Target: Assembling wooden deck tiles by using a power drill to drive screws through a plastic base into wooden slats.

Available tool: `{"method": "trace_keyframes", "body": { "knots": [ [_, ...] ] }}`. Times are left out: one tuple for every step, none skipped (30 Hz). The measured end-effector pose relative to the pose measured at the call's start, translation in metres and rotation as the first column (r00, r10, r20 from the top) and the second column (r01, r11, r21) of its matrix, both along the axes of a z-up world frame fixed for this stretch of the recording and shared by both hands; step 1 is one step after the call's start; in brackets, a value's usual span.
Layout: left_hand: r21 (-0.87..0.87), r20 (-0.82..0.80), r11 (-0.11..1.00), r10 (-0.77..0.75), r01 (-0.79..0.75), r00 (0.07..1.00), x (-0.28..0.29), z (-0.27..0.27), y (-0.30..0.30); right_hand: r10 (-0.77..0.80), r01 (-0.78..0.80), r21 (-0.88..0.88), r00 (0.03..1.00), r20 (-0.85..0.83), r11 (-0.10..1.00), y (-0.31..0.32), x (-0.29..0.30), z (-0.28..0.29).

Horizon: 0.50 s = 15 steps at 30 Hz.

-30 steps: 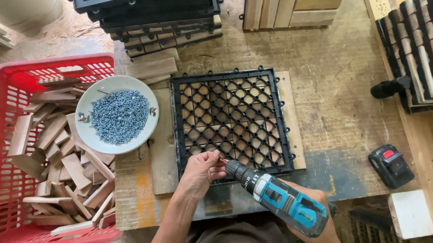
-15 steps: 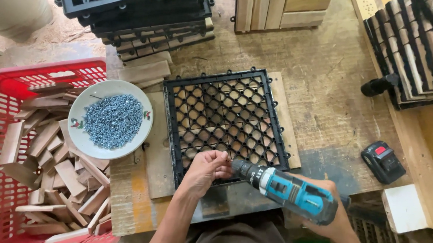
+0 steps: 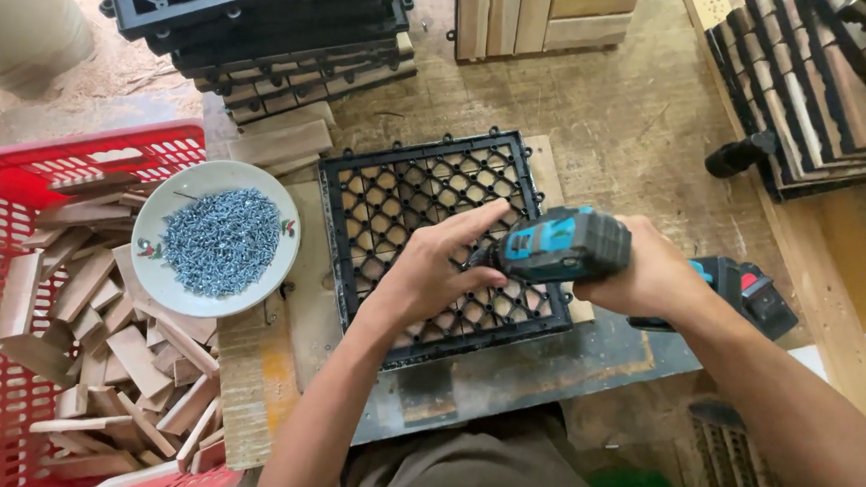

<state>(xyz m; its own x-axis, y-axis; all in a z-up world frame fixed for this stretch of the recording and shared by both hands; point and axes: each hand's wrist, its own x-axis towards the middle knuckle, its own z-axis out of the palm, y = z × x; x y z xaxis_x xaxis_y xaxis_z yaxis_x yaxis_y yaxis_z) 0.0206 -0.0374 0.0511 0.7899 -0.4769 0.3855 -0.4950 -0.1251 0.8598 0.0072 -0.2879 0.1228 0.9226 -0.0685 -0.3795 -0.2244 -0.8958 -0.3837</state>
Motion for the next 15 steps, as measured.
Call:
{"method": "trace_keyframes", "body": {
  "knots": [
    [-0.001,0.001,1.0,-0.002,0.002,1.0,0.0,-0.001,-0.002,-0.002,0.002,-0.001,1.0,0.001,1.0,0.005,0.002,0.003],
    [-0.021,-0.018,0.999,-0.03,0.03,0.999,0.002,-0.002,-0.004,0.003,-0.005,-0.055,0.999,-0.045,0.998,0.009,0.005,0.007],
    [-0.042,-0.035,0.997,-0.059,0.058,0.998,0.003,-0.002,-0.007,0.004,-0.014,-0.109,0.996,-0.09,0.994,0.014,0.009,0.01],
    [-0.044,-0.038,0.997,-0.062,0.06,0.997,0.004,-0.004,-0.006,0.001,-0.011,-0.11,0.996,-0.092,0.994,0.019,0.01,0.017],
    [-0.063,-0.046,0.997,-0.054,0.051,0.998,0.005,-0.006,-0.005,0.004,-0.025,-0.149,0.99,-0.138,0.988,0.025,0.012,0.024],
    [-0.082,-0.048,0.996,-0.043,0.039,0.998,0.008,-0.008,-0.004,0.007,-0.041,-0.188,0.984,-0.178,0.981,0.031,0.016,0.032],
    [-0.084,-0.044,0.996,-0.044,0.04,0.998,0.011,-0.007,-0.004,0.006,-0.039,-0.19,0.985,-0.174,0.981,0.031,0.02,0.034],
    [-0.083,-0.061,0.996,-0.04,0.035,0.997,0.01,-0.008,-0.003,0.025,-0.064,-0.204,0.982,-0.188,0.977,0.032,0.021,0.034],
    [-0.082,-0.077,0.996,-0.035,0.029,0.996,0.01,-0.009,-0.001,0.045,-0.089,-0.217,0.978,-0.202,0.972,0.033,0.023,0.033],
    [-0.083,-0.078,0.996,-0.033,0.027,0.996,0.01,-0.01,0.001,0.047,-0.092,-0.218,0.978,-0.203,0.972,0.036,0.025,0.035],
    [-0.074,-0.093,0.997,-0.021,0.014,0.995,0.01,-0.01,0.002,0.066,-0.121,-0.251,0.974,-0.219,0.96,0.04,0.027,0.037],
    [-0.067,-0.108,0.998,-0.013,0.005,0.994,0.01,-0.011,0.003,0.08,-0.148,-0.286,0.969,-0.236,0.947,0.042,0.029,0.04],
    [-0.069,-0.108,0.998,-0.014,0.006,0.994,0.011,-0.012,0.005,0.079,-0.147,-0.288,0.968,-0.236,0.946,0.046,0.031,0.038],
    [-0.067,-0.123,0.998,-0.01,0.002,0.992,0.011,-0.013,0.007,0.09,-0.155,-0.281,0.969,-0.231,0.947,0.049,0.034,0.036],
    [-0.064,-0.138,0.998,-0.006,-0.003,0.99,0.012,-0.015,0.009,0.101,-0.163,-0.274,0.969,-0.225,0.948,0.053,0.037,0.034]
  ]
}}
